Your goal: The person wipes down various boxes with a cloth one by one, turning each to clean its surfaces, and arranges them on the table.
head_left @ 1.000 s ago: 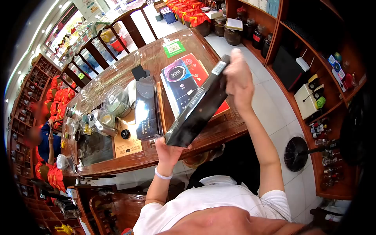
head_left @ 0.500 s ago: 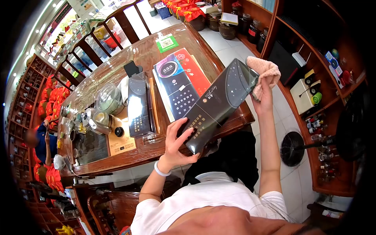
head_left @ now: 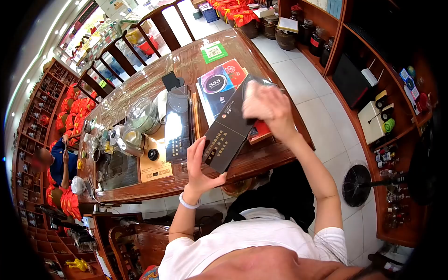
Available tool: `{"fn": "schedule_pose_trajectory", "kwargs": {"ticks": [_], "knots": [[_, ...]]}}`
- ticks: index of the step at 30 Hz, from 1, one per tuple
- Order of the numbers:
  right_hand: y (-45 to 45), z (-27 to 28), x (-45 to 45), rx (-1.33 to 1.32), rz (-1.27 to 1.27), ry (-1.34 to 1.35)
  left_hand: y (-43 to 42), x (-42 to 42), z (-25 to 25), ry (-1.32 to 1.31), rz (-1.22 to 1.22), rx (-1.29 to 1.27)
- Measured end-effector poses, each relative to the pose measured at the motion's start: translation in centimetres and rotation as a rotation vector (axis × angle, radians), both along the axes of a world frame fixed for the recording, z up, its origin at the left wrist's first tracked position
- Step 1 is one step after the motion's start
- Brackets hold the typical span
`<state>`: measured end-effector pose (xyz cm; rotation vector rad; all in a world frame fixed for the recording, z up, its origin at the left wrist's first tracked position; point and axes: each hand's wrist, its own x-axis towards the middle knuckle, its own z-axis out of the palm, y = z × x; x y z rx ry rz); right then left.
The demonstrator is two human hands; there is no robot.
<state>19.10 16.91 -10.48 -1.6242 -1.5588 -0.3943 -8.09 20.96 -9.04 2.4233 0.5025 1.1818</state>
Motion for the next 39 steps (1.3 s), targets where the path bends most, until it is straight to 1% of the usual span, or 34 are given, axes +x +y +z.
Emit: {"fn": "schedule_pose_trajectory", "kwargs": {"ticks": [1,3,5,7,9,10,12,14,15,16,17,18,19,21,22,24,26,28,30,31,34,36,37,38,39], "knots": [[0.0,0.4,-1.5,-0.077,0.020,-0.072,0.1,0.0,0.0,-0.021,0.023,-0.068],[0.1,0.7,-4.6,-0.050,0.229,-0.133,0.4,0.0,-0.6,0.018,0.028,-0.056],[-0.8,1.5,-7.9,-0.062,0.419,-0.136,0.6,0.2,-1.0,-0.031,0.020,-0.095],[-1.1,1.2,-10.4,-0.098,0.496,-0.195,1.0,-0.3,-2.3,-0.123,-0.104,-0.247],[-0.2,1.5,-10.7,-0.133,0.504,-0.238,0.5,0.1,-2.5,-0.174,-0.047,-0.291],[0.8,1.7,-10.2,-0.144,0.460,-0.278,0.6,0.0,-2.3,-0.171,-0.046,-0.291],[3.2,1.6,-8.7,-0.132,0.368,-0.318,0.7,-0.5,-1.8,0.016,-0.011,-0.188],[5.9,1.5,-6.1,-0.188,0.198,-0.400,0.6,-0.5,-1.7,0.013,-0.008,-0.196],[6.9,2.1,-4.5,-0.221,0.132,-0.357,0.6,-0.5,-1.6,0.024,0.003,-0.191],[7.7,3.3,-2.9,-0.380,0.070,-0.321,0.6,-0.5,-1.7,0.022,0.002,-0.190],[8.6,2.9,-0.9,-0.379,-0.035,-0.314,0.8,-0.5,-1.9,0.004,-0.009,-0.173],[9.8,2.5,1.3,-0.409,-0.055,-0.262,0.8,-0.4,-2.0,-0.014,-0.020,-0.156],[8.9,4.1,2.2,-0.419,-0.106,-0.151,0.8,-0.4,-2.0,-0.016,-0.018,-0.154],[8.9,5.1,4.9,-0.640,-0.109,0.020,0.6,-0.2,-1.8,-0.054,0.021,-0.184],[8.1,4.8,5.6,-0.526,0.002,0.276,0.4,-0.2,-1.8,-0.057,0.026,-0.183],[8.0,1.4,8.8,-0.398,0.062,0.639,0.3,0.0,-1.7,-0.059,0.044,-0.157],[7.4,-1.9,9.3,-0.107,0.158,0.903,0.3,0.4,-1.5,-0.040,0.078,-0.122],[5.8,-4.3,9.0,-0.100,0.024,0.885,0.4,0.8,-1.8,-0.017,0.114,-0.092],[4.3,-5.8,7.6,-0.139,-0.038,0.916,0.9,1.5,-2.3,-0.025,0.206,-0.015],[3.6,-6.4,6.8,-0.141,-0.026,0.963,1.1,1.9,-2.3,-0.026,0.211,-0.016],[3.1,-9.8,6.1,-0.139,-0.083,0.938,1.7,3.1,-1.9,-0.011,0.316,0.018],[2.5,-9.4,5.3,-0.139,-0.160,0.838,2.2,3.8,-2.4,-0.020,0.313,0.030],[2.6,-9.5,5.3,-0.140,-0.158,0.840,2.3,4.1,-2.6,-0.029,0.304,0.039],[2.5,-9.6,5.3,-0.105,-0.123,0.824,2.3,4.5,-2.6,-0.073,0.263,-0.046],[2.5,-9.6,5.4,-0.069,-0.089,0.807,2.2,4.9,-2.6,-0.071,0.261,-0.045]]}}
